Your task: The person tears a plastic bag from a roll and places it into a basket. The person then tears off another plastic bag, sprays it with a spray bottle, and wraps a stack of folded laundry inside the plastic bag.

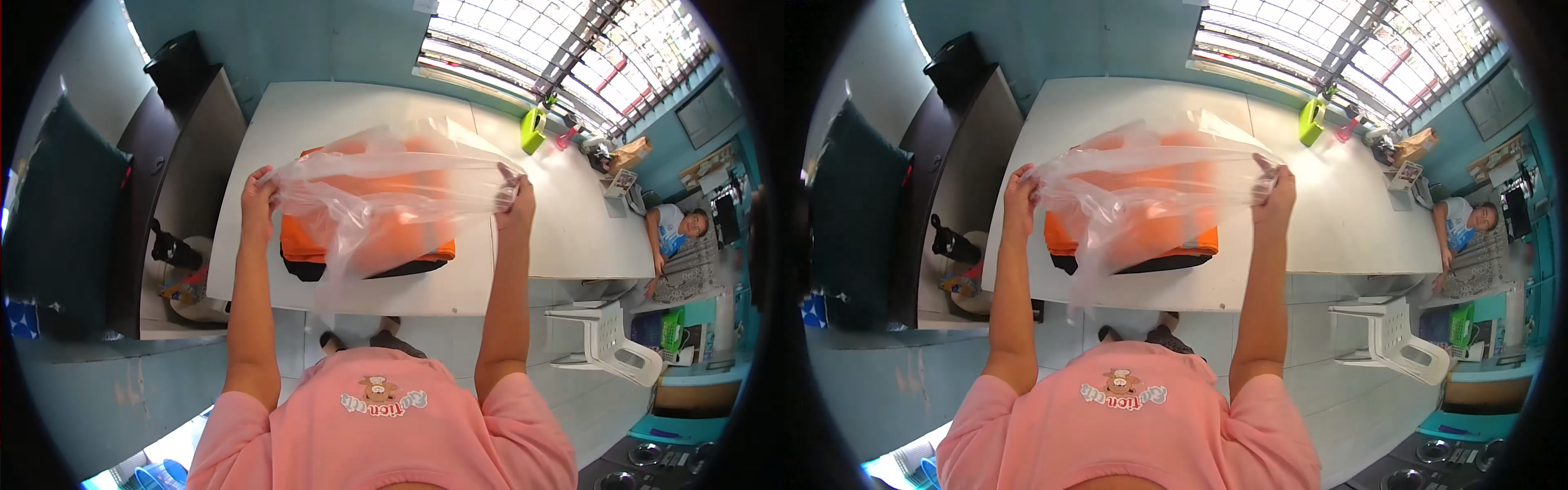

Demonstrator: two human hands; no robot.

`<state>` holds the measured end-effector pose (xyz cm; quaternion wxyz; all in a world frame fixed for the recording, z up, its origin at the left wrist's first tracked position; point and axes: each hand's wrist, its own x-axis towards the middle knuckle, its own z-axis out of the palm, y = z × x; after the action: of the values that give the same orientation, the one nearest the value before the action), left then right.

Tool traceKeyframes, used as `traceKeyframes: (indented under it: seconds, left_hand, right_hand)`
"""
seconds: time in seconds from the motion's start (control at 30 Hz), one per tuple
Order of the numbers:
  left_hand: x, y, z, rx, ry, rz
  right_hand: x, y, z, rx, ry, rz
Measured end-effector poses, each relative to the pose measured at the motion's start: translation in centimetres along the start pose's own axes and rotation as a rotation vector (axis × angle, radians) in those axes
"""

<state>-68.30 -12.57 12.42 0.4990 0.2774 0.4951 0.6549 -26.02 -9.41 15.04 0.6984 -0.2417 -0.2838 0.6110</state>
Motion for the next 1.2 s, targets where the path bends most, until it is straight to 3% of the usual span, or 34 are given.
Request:
traceKeyframes:
  seconds: [0.07,0.1,0.17,0.3,0.33,0.4,0.43,0.5,0.57,0.67,0.73,0.87,0.93,1.0,1.07,1.13,1.2]
  left_hand:
    - [1.9,0.6,0.1,0.088,-0.100,0.001]
    - [2.6,0.9,0.6,0.086,-0.103,0.014]
    - [3.8,1.8,2.0,0.114,-0.126,-0.001]
    - [6.5,0.9,4.9,0.129,-0.103,-0.037]
    - [7.0,0.1,5.4,0.142,-0.083,-0.038]
    - [7.6,-1.9,5.9,0.141,-0.076,-0.035]
    - [7.8,-2.7,5.8,0.153,-0.052,-0.040]
    - [7.8,-4.2,5.7,0.227,0.041,-0.038]
    - [7.4,-5.3,5.7,0.262,0.136,-0.006]
    - [3.1,-4.6,8.1,0.315,0.343,0.084]
    - [-0.6,-4.5,8.5,0.355,0.453,0.131]
    - [-8.9,-7.2,8.0,0.216,0.270,-0.039]
    - [-11.6,-8.8,7.3,0.302,0.137,-0.111]
    - [-11.6,-9.6,7.5,0.396,0.055,-0.081]
    - [-10.8,-10.0,8.3,0.807,-0.146,0.144]
    - [-8.9,-10.2,8.8,0.728,-0.144,0.178]
    - [-6.6,-9.8,8.6,0.895,-0.169,0.102]
  right_hand:
    - [1.7,-1.0,0.2,-0.124,0.372,-0.087]
    - [2.5,-1.5,-0.5,-0.123,0.371,-0.089]
    - [4.5,-2.4,-3.2,-0.190,0.290,0.107]
    - [10.5,-1.5,-8.9,-0.228,0.246,0.089]
    - [10.1,-1.0,-6.7,-0.473,0.526,-0.062]
    - [6.8,-1.2,-1.8,-0.773,0.486,-0.237]
    - [5.7,-0.4,-1.1,-0.768,0.476,-0.211]
    - [3.2,1.0,-0.2,-1.454,0.420,-0.910]
    - [-0.1,2.3,1.5,-1.535,0.283,-1.113]
    - [-5.0,6.0,1.6,-1.542,-0.203,-0.824]
    - [-7.8,7.5,1.4,-1.556,-0.315,-0.766]
    - [-11.2,8.2,1.0,-1.260,-0.110,-0.588]
    - [-11.3,7.0,2.7,-0.528,0.143,0.492]
    - [-10.5,8.2,3.3,-0.424,0.186,0.499]
    - [-9.0,9.2,4.0,-0.275,0.250,0.531]
    - [-7.2,9.5,4.5,-0.315,0.247,0.510]
    - [-4.9,11.2,3.5,-0.315,0.168,0.275]
